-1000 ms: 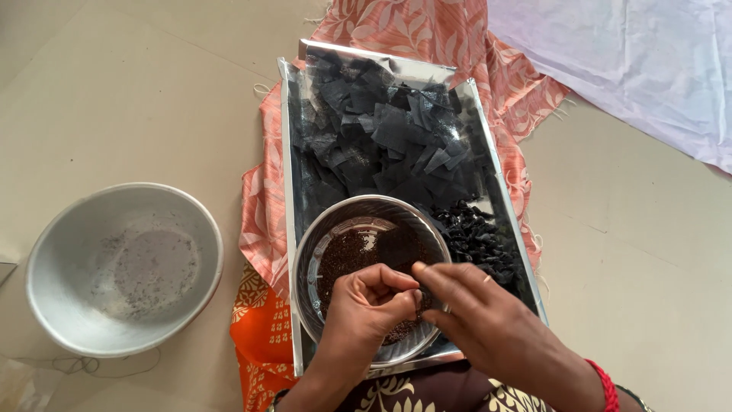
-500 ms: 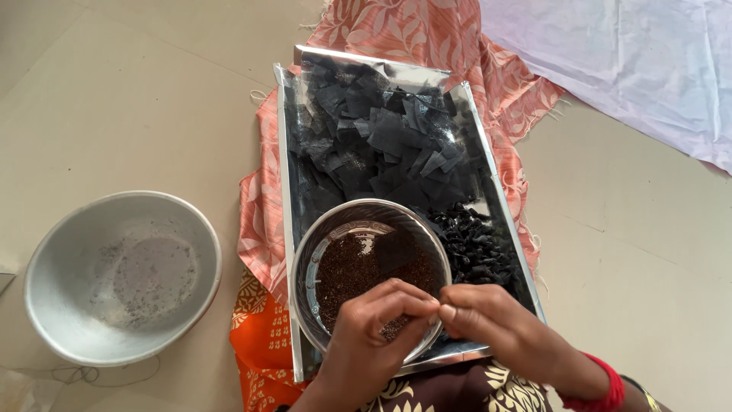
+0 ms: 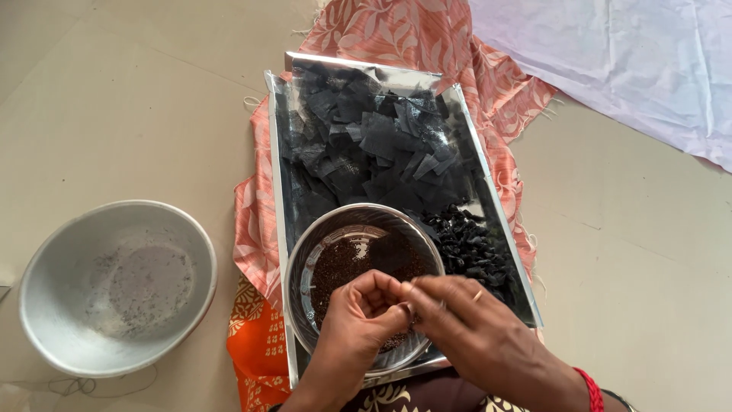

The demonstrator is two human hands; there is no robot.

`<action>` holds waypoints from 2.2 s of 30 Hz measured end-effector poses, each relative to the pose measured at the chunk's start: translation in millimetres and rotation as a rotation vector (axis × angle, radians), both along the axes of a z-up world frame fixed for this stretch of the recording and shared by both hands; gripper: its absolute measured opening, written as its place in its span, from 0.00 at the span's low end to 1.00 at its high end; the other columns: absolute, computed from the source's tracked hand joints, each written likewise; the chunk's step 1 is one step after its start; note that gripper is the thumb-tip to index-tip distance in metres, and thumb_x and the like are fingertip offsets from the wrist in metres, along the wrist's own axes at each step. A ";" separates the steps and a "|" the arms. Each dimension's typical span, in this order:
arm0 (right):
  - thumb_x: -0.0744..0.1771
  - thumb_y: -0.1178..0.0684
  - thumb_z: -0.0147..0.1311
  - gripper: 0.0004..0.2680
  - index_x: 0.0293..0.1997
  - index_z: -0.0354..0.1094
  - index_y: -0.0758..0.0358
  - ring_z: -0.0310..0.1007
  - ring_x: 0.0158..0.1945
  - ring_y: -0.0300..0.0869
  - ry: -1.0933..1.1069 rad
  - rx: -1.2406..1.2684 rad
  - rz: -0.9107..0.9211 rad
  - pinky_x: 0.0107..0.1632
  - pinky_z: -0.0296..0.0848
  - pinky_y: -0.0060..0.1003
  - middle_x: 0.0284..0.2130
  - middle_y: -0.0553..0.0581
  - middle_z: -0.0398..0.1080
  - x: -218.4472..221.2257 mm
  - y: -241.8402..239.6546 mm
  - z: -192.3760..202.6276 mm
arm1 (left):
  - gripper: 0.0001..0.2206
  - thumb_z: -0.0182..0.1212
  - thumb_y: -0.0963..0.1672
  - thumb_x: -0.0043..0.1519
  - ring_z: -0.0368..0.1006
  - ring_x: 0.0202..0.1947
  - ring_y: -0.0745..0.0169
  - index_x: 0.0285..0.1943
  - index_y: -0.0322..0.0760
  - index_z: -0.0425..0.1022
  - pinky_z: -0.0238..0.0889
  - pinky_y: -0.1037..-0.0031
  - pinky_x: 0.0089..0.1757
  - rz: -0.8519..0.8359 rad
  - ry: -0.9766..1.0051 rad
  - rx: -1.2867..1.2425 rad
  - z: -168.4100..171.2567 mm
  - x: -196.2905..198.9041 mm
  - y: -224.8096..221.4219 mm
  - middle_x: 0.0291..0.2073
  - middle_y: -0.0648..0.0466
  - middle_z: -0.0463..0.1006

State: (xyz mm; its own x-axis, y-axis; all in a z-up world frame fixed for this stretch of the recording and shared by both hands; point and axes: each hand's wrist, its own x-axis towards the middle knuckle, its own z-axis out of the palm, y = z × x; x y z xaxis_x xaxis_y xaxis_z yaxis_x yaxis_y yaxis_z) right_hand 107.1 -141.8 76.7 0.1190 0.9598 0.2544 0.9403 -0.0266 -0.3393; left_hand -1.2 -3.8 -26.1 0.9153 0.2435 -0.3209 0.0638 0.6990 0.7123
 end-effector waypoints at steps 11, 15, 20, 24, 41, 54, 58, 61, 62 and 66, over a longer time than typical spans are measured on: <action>0.61 0.58 0.55 0.12 0.46 0.68 0.71 0.70 0.39 0.48 -0.171 -0.206 0.032 0.44 0.70 0.43 0.34 0.57 0.66 11.2 -22.3 -28.3 | 0.08 0.67 0.38 0.60 0.76 0.36 0.71 0.44 0.29 0.74 0.73 0.79 0.41 -0.059 -0.051 0.146 7.1 -5.6 -1.7 0.34 0.54 0.80; 0.70 0.53 0.50 0.10 0.30 0.63 0.67 0.65 0.28 0.44 0.785 -0.305 -0.245 0.33 0.66 0.39 0.25 0.54 0.62 18.0 -25.0 -29.5 | 0.06 0.68 0.39 0.63 0.82 0.38 0.67 0.46 0.33 0.76 0.75 0.75 0.39 0.036 -0.257 0.825 18.3 -12.3 -3.9 0.36 0.53 0.83; 0.73 0.56 0.47 0.11 0.33 0.63 0.71 0.56 0.26 0.41 1.627 -0.206 -0.387 0.29 0.58 0.35 0.24 0.55 0.59 21.6 -46.9 -73.6 | 0.08 0.64 0.37 0.63 0.81 0.41 0.62 0.48 0.32 0.71 0.78 0.73 0.43 0.140 -0.386 0.966 9.5 -8.9 -18.6 0.39 0.49 0.78; 0.71 0.53 0.49 0.10 0.33 0.67 0.69 0.70 0.27 0.46 0.746 -0.235 -0.315 0.32 0.69 0.38 0.25 0.57 0.68 13.4 -35.2 -64.8 | 0.08 0.65 0.37 0.57 0.81 0.36 0.68 0.42 0.34 0.71 0.78 0.78 0.41 0.005 -0.055 0.764 10.4 -6.3 -22.3 0.34 0.54 0.81; 0.64 0.56 0.56 0.10 0.46 0.68 0.69 0.71 0.39 0.49 0.103 -0.131 -0.243 0.39 0.72 0.43 0.35 0.59 0.68 -14.5 -70.5 -43.8 | 0.08 0.65 0.36 0.59 0.75 0.34 0.69 0.42 0.31 0.71 0.72 0.77 0.38 -0.185 0.042 0.194 26.7 0.2 -28.8 0.32 0.53 0.77; 0.66 0.53 0.54 0.07 0.35 0.71 0.67 0.72 0.28 0.47 0.523 -0.097 -0.448 0.30 0.69 0.42 0.27 0.55 0.68 0.3 -73.8 -35.7 | 0.09 0.63 0.41 0.63 0.83 0.40 0.59 0.52 0.38 0.78 0.81 0.75 0.38 -0.289 0.085 1.074 30.1 5.3 -43.0 0.41 0.50 0.81; 0.65 0.54 0.55 0.05 0.35 0.73 0.65 0.74 0.33 0.51 0.217 -0.188 -0.462 0.36 0.72 0.45 0.28 0.57 0.68 9.8 -76.7 -52.1 | 0.14 0.65 0.41 0.62 0.79 0.50 0.51 0.55 0.29 0.76 0.75 0.69 0.50 -0.080 0.032 1.423 -5.0 23.6 -18.6 0.49 0.43 0.81; 0.66 0.51 0.55 0.06 0.37 0.74 0.63 0.74 0.35 0.52 0.099 -0.241 -0.452 0.37 0.73 0.47 0.30 0.57 0.69 8.2 -75.8 -57.6 | 0.19 0.68 0.42 0.58 0.76 0.52 0.48 0.57 0.26 0.74 0.72 0.65 0.51 -0.105 0.137 1.660 -15.1 37.6 -8.6 0.52 0.39 0.79; 0.65 0.50 0.56 0.07 0.38 0.74 0.63 0.74 0.35 0.53 0.082 -0.229 -0.472 0.37 0.73 0.47 0.30 0.57 0.70 7.2 -75.5 -57.9 | 0.21 0.69 0.41 0.56 0.75 0.51 0.46 0.57 0.23 0.73 0.70 0.63 0.51 -0.111 0.134 1.726 -14.0 42.3 -7.6 0.51 0.37 0.78; 0.66 0.47 0.56 0.09 0.39 0.73 0.63 0.74 0.35 0.53 0.120 -0.221 -0.547 0.37 0.73 0.48 0.31 0.57 0.71 4.7 -77.5 -57.0 | 0.22 0.69 0.40 0.57 0.75 0.48 0.49 0.59 0.22 0.71 0.72 0.67 0.49 -0.275 0.223 1.796 -22.7 57.2 3.6 0.48 0.38 0.77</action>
